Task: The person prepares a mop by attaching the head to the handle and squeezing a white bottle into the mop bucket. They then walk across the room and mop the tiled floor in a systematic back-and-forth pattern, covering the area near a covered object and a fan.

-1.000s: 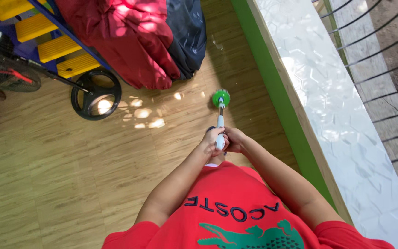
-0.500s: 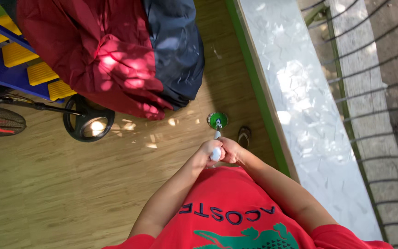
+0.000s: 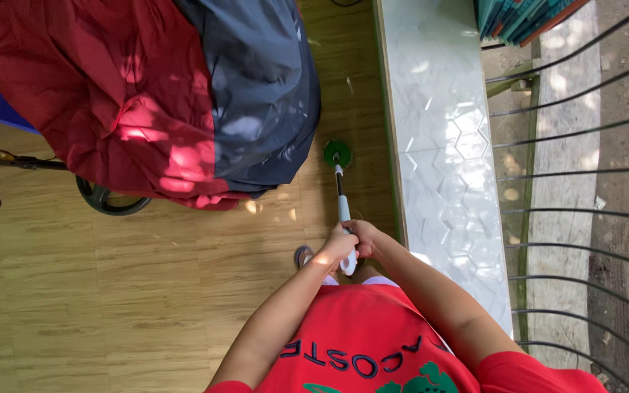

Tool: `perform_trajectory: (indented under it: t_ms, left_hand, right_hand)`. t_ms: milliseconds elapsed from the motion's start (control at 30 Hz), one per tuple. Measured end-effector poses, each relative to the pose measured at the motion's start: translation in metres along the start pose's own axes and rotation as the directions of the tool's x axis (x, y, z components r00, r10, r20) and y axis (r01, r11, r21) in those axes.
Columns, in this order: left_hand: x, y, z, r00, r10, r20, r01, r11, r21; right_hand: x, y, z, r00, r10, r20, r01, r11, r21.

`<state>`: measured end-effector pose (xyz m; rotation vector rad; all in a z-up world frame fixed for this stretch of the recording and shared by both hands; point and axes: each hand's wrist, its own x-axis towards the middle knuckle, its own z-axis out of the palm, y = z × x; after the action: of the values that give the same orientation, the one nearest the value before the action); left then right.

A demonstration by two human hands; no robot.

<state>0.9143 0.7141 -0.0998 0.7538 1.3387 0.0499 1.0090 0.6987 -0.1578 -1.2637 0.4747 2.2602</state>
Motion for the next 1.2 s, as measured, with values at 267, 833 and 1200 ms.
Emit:
perform_trajectory:
  t_ms: [267,833,1200]
  left_hand:
    - [0.123,0.035,0.002,0.956,0.287,-0.060,-0.157,0.673,0.723]
    - [0.080,0.219,-0.091,0.964,0.110,0.241,-0.249,0.683,0.686]
    - [0.106,0.260,-0.079,0.994,0.035,0.101,-0.094,0.743,0.663]
  right_hand:
    - [0.026,-0.081,0.007,0.986,-0.169,0.004,0.168,0.983,0.075]
    - [0.068,-0.179,0.103,0.976,-0.191,-0.107,0.213,0.940,0.266]
    - [0.086,-0.240,0.081,0.937,-0.136,-0.322,0.131,0.991,-0.038]
